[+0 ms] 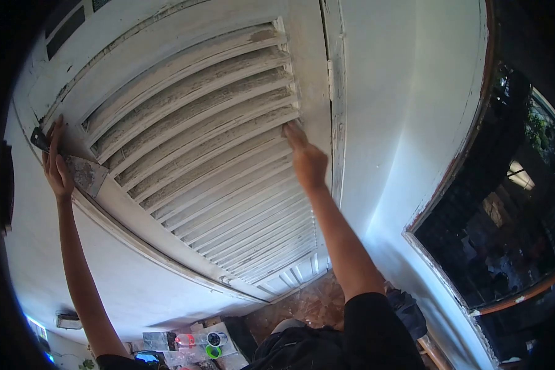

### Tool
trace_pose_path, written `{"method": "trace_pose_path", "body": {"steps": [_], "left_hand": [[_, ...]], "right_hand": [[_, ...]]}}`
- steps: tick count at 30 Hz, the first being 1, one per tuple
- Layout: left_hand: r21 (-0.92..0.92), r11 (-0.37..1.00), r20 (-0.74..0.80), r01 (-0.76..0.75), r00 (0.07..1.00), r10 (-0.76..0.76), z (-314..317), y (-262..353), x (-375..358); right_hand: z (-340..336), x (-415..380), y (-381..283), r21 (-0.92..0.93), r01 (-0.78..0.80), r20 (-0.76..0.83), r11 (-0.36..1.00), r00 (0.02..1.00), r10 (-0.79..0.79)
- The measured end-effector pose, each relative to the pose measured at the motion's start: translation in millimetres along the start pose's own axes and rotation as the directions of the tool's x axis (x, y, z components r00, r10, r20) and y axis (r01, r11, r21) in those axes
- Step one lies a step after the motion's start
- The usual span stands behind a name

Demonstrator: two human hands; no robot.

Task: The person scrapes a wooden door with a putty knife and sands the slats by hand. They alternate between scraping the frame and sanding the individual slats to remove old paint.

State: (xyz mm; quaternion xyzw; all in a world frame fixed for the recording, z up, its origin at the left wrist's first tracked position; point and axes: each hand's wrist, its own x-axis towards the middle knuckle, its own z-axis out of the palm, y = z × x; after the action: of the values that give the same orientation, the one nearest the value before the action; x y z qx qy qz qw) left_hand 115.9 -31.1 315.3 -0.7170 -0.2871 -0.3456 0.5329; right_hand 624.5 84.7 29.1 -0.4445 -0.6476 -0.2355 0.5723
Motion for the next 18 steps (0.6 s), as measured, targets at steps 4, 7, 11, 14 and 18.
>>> {"method": "trace_pose_path", "body": {"steps": [4, 7, 11, 14, 18], "left_hand": [[-0.028, 0.999, 0.004, 0.027, 1.000, -0.027, 1, 2, 1], [-0.007, 1.000, -0.003, -0.008, 1.000, 0.008, 1, 0, 2], [0.026, 1.000, 0.000, -0.012, 1.000, 0.012, 0, 0, 3], [0.012, 1.000, 0.012, 0.011, 1.000, -0.011, -1, 3, 3], [0.019, 1.000, -0.002, 0.001, 1.000, -0.001, -2, 3, 2]], "right_hand": [[7, -14, -19, -0.076, 0.008, 0.126, 0.997, 0.992, 0.001], [8, 2, -5, 0.063, -0.038, -0.105, 0.997, 0.993, 0.044], [9, -8, -48, 0.058, 0.093, 0.109, 0.994, 0.989, -0.099], [4, -2, -9, -0.035, 0.101, 0.177, 0.994, 0.980, -0.094], [22, -11, -27, -0.129, -0.010, 0.101, 0.992, 0.995, 0.023]]}}
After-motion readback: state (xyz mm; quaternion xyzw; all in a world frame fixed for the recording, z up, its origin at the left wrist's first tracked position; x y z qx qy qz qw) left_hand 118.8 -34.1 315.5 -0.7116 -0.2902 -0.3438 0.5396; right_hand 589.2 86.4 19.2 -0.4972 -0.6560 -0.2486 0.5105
